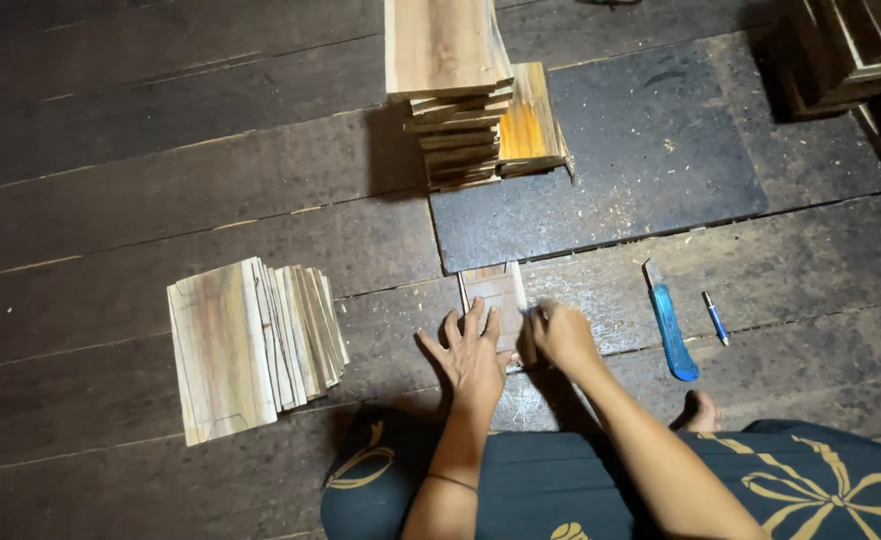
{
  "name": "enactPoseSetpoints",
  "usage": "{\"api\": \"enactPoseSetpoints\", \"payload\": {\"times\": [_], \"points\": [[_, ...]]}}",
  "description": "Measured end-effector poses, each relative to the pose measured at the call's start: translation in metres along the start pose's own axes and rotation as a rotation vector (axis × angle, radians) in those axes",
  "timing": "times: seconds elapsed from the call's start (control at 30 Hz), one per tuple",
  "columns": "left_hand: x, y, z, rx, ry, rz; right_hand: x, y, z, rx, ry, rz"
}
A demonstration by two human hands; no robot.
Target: Marking lines on small wooden planks using a pen and a utility knife for future processing.
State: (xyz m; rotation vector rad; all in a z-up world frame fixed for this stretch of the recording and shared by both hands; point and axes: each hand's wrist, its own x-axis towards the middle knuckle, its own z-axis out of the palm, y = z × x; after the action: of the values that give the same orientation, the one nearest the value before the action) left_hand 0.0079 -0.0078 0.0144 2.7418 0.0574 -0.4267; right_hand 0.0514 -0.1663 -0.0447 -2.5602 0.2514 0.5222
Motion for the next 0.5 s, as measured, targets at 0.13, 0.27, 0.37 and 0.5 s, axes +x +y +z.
{"api": "enactPoseSetpoints", "payload": {"times": [0.13,0.27,0.37,0.5], "points": [[0.001,-0.001,0.002,0.006,0.011,0.005,0.051,-0.015,-0.007,0.029,0.087,-0.059],[0.001,-0.002,0.007,-0.011,0.014,0.009,0.015,-0.014,-0.014,-0.039,0.030,-0.041],[-0.001,-0.003,0.003,-0.010,0.013,0.011,-0.051,0.027,0.013,-0.111,-0.110,0.008],[0.013,-0.019,0.045,0.083,0.156,0.076,-0.111,0.058,0.017,0.020,-0.272,-0.049]]}}
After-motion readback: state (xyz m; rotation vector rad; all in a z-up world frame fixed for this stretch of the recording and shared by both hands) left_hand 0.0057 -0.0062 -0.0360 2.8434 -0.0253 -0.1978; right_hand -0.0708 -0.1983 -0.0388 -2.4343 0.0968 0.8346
